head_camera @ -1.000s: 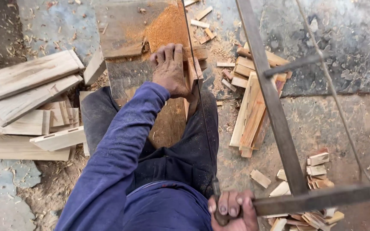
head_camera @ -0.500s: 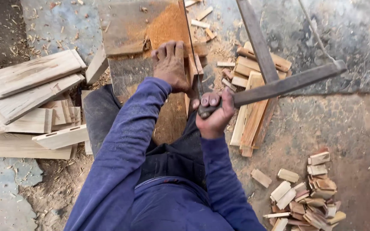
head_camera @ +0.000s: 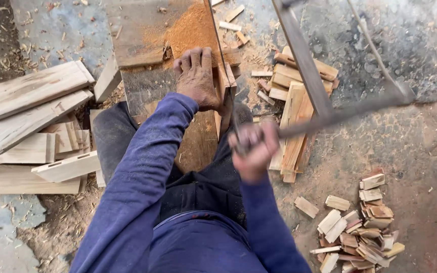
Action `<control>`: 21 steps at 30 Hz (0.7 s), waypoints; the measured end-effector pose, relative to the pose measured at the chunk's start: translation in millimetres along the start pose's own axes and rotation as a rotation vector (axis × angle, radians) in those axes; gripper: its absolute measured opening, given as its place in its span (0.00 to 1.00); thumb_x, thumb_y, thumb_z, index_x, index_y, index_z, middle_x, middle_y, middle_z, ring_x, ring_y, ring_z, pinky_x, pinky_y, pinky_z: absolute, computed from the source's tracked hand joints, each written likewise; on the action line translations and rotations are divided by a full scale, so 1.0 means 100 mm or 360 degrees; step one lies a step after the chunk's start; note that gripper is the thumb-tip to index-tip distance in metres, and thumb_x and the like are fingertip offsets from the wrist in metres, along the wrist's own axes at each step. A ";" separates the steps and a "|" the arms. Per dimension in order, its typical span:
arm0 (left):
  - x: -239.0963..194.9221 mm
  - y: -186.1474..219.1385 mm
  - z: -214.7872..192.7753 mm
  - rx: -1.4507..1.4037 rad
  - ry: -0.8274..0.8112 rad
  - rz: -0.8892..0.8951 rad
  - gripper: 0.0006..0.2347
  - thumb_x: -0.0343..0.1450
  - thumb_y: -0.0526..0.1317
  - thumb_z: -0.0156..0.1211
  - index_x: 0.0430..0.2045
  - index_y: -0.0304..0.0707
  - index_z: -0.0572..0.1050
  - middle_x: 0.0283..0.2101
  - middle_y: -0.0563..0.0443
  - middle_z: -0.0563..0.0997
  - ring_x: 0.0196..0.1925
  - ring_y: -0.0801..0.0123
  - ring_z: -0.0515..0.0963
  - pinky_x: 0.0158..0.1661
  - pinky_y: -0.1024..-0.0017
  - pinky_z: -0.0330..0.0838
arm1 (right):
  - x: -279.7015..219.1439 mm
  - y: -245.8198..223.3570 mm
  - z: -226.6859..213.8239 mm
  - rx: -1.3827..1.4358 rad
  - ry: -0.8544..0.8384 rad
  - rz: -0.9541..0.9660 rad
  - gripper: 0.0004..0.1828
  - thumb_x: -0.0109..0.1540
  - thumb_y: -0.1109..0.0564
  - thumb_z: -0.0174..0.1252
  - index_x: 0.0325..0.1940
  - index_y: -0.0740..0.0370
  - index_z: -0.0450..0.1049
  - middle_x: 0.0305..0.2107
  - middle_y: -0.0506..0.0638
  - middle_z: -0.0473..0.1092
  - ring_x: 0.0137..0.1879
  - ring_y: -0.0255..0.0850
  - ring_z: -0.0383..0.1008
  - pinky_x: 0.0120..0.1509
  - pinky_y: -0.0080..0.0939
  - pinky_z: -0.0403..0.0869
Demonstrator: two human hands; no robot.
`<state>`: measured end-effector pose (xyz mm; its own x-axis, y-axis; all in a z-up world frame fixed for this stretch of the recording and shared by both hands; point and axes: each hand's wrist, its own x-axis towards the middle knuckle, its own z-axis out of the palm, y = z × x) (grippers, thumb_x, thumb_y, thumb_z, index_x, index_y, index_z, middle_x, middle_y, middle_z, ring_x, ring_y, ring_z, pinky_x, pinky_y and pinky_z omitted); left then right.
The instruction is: The person sits on the ground and uses a bow saw to cut a wooden plank placed on a wooden block. They hold the wood steady with their left hand and saw with their right hand, producing sawdust. The person repeats this process on multiple pieces of wood throughout the clip.
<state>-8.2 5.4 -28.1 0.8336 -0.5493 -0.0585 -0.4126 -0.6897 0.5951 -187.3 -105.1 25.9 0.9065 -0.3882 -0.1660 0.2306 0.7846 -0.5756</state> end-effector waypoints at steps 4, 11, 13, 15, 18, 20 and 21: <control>0.10 0.01 -0.03 0.0099 -0.0193 -0.0108 0.67 0.33 0.59 0.84 0.65 0.28 0.48 0.58 0.34 0.58 0.65 0.41 0.53 0.62 0.44 0.43 | 0.24 0.04 0.20 -0.0169 0.0344 -0.0062 0.21 0.69 0.49 0.49 0.21 0.51 0.58 0.15 0.42 0.55 0.22 0.36 0.55 0.28 0.46 0.62; 0.02 0.00 0.01 0.0006 -0.0011 -0.0031 0.63 0.35 0.57 0.82 0.64 0.28 0.51 0.59 0.34 0.58 0.65 0.40 0.54 0.62 0.44 0.44 | -1.59 -0.76 0.58 -0.0119 0.0471 -0.0026 0.18 0.73 0.48 0.47 0.29 0.54 0.60 0.18 0.42 0.54 0.23 0.36 0.54 0.30 0.45 0.63; 0.00 0.01 0.03 -0.0010 -0.0015 -0.0025 0.64 0.33 0.57 0.83 0.63 0.28 0.51 0.60 0.34 0.58 0.65 0.40 0.53 0.61 0.43 0.44 | -1.58 -0.75 0.55 -0.0185 0.0580 -0.0076 0.16 0.71 0.49 0.47 0.30 0.53 0.60 0.18 0.41 0.54 0.24 0.36 0.54 0.29 0.46 0.64; -0.01 -0.04 0.12 -0.0001 0.0075 0.0007 0.60 0.38 0.57 0.82 0.63 0.28 0.52 0.59 0.34 0.58 0.65 0.39 0.54 0.62 0.43 0.44 | -1.27 -0.63 0.45 -0.0105 0.0348 -0.0095 0.19 0.73 0.50 0.49 0.28 0.49 0.57 0.18 0.39 0.53 0.20 0.32 0.50 0.25 0.41 0.61; 0.00 0.05 -0.06 0.0008 -0.0098 -0.0098 0.61 0.37 0.57 0.81 0.65 0.31 0.52 0.61 0.35 0.58 0.66 0.41 0.54 0.63 0.44 0.44 | 0.13 -0.06 0.12 -0.0096 0.0226 0.0023 0.24 0.72 0.47 0.52 0.22 0.48 0.57 0.14 0.38 0.50 0.19 0.33 0.50 0.27 0.43 0.60; -0.01 0.10 -0.08 0.0024 -0.0078 -0.0114 0.62 0.37 0.58 0.82 0.64 0.29 0.51 0.60 0.34 0.58 0.66 0.40 0.54 0.63 0.44 0.44 | 0.40 -0.02 0.29 -0.0171 0.0408 0.0025 0.19 0.69 0.49 0.52 0.24 0.49 0.60 0.16 0.39 0.53 0.21 0.34 0.57 0.28 0.46 0.64; 0.01 0.10 -0.10 0.0039 -0.0057 -0.0131 0.63 0.36 0.59 0.82 0.63 0.28 0.51 0.59 0.33 0.58 0.66 0.39 0.54 0.63 0.44 0.44 | 0.57 0.02 0.38 -0.0246 0.0590 0.0025 0.14 0.67 0.51 0.51 0.27 0.51 0.63 0.17 0.41 0.57 0.24 0.35 0.63 0.28 0.48 0.67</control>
<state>-7.5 2.5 -14.4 0.8516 -0.5065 -0.1351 -0.3526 -0.7442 0.5672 -122.0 -107.3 46.3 0.7139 -0.5470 -0.4372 0.1362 0.7209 -0.6795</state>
